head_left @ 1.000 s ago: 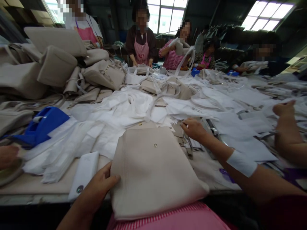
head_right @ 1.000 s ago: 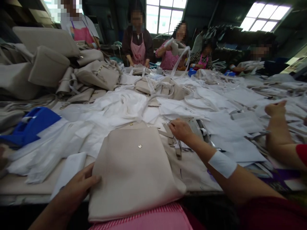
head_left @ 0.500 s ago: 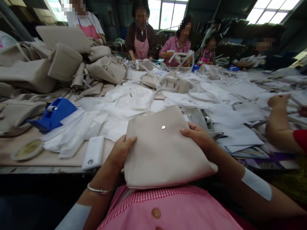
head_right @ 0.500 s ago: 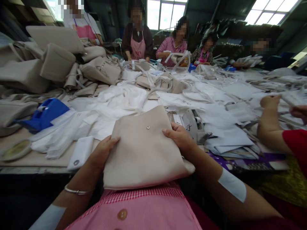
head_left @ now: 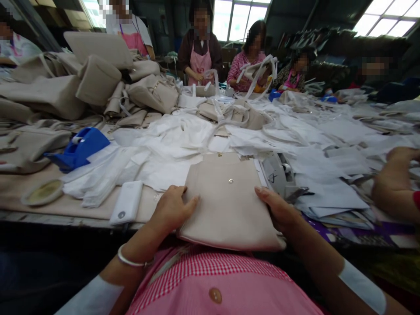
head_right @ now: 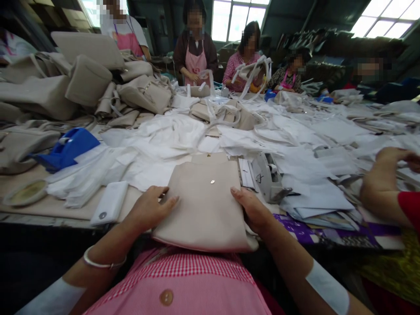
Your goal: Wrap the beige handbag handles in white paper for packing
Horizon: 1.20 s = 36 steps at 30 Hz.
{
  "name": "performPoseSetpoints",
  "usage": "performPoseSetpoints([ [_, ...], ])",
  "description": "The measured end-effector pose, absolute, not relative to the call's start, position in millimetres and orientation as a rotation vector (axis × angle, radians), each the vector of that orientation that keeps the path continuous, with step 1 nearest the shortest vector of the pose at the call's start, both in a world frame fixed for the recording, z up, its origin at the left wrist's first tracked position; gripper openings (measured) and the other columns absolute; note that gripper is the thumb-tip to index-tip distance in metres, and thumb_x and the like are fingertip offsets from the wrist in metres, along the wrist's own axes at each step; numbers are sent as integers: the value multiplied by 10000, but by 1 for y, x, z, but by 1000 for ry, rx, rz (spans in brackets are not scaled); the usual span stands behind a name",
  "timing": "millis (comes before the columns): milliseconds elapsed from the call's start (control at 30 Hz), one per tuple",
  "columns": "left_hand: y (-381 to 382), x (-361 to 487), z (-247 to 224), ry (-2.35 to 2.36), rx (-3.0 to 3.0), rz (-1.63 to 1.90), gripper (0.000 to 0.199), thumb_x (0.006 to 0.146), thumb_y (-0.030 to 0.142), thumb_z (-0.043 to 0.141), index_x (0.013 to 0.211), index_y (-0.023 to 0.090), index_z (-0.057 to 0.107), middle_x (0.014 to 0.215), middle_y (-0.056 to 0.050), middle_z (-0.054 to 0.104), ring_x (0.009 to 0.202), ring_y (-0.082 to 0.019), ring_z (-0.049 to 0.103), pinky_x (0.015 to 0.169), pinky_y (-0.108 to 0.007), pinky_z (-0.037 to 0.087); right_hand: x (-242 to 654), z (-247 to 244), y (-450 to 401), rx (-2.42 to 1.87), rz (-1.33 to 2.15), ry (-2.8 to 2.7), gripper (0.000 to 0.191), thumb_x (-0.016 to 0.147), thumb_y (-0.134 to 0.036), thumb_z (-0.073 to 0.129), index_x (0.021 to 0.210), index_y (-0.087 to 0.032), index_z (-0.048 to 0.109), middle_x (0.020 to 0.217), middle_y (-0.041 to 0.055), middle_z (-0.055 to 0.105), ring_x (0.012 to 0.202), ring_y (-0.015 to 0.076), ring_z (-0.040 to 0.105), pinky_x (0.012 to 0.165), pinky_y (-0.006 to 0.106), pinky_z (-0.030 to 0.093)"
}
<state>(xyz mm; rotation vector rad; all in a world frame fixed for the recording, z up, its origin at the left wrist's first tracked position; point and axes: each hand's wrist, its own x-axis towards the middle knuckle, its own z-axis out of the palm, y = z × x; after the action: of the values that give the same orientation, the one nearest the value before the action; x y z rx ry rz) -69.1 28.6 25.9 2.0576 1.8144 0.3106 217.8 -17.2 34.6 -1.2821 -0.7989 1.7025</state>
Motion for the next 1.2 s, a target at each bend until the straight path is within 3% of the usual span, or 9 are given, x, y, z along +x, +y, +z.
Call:
performPoseSetpoints([
  [133, 36, -58, 31, 1724, 1834, 244, 576, 813, 621, 512, 1109, 137, 611, 1068, -146, 675, 957, -290, 643, 806, -373, 497, 215, 28, -17, -1454, 1506, -1006, 546, 846, -527, 573, 1250, -160, 564, 1058, 150, 722, 883, 309, 709, 732, 432, 585],
  [267, 24, -48, 37, 1796, 1962, 282, 582, 785, 601, 569, 1104, 114, 590, 1074, -169, 638, 980, -319, 617, 829, -413, 493, 226, 19, -9, -1681, 629, -1496, 683, 860, -548, 537, 1399, -141, 434, 1347, 207, 542, 1197, 370, 550, 979, 559, 457],
  [333, 15, -48, 39, 1796, 2083, 361, 540, 806, 522, 580, 1138, 96, 582, 1088, -168, 608, 1024, -312, 589, 900, -423, 476, 230, 27, 1, -1641, 219, -1741, 676, 875, -507, 529, 1418, -120, 414, 1444, 222, 426, 1325, 369, 421, 1082, 570, 353],
  [400, 7, -48, 40, 1769, 2177, 440, 479, 824, 450, 582, 1148, 97, 588, 1085, -155, 589, 1046, -298, 566, 948, -425, 458, 226, 43, 18, -1535, 55, -2001, 612, 900, -474, 506, 1391, -112, 456, 1441, 215, 429, 1355, 348, 384, 1118, 537, 321],
  [500, -1, -51, 40, 1691, 2236, 504, 393, 839, 397, 584, 1119, 123, 611, 1054, -130, 588, 1032, -281, 556, 951, -432, 463, 198, 66, 57, -1358, 111, -2368, 602, 917, -440, 505, 1416, -110, 438, 1411, 204, 481, 1328, 319, 428, 1117, 484, 337],
  [733, -16, -61, 35, 1460, 2257, 702, 347, 831, 292, 612, 1140, 136, 591, 1077, -118, 594, 1034, -259, 556, 954, -434, 478, 136, 60, 146, -1046, 588, -2818, 888, 722, -280, 748, 1498, -191, 327, 1451, 171, 461, 1293, 316, 464, 1069, 471, 361],
  [933, -20, -65, 29, 1454, 2168, 882, 463, 787, 292, 664, 1211, 164, 530, 1135, -126, 587, 1095, -291, 550, 988, -472, 469, 140, 74, 158, -839, 526, -2942, 598, 764, -130, 657, 1344, -218, 541, 1186, 103, 615, 1023, 226, 591, 893, 348, 448],
  [1100, -21, -65, 31, 1449, 2173, 1002, 500, 783, 293, 673, 1234, 152, 511, 1183, -144, 561, 1141, -293, 524, 1027, -463, 448, 136, 96, 149, -731, 152, -3043, 162, 846, -177, 595, 960, -167, 709, 848, 75, 606, 767, 180, 547, 694, 286, 397],
  [1200, -23, -68, 29, 1513, 2187, 1020, 600, 750, 331, 713, 1270, 131, 490, 1224, -165, 526, 1166, -309, 497, 1049, -473, 432, 134, 109, 148, -634, 112, -2969, 141, 853, -202, 592, 773, -165, 702, 780, 75, 593, 772, 185, 534, 715, 297, 395],
])
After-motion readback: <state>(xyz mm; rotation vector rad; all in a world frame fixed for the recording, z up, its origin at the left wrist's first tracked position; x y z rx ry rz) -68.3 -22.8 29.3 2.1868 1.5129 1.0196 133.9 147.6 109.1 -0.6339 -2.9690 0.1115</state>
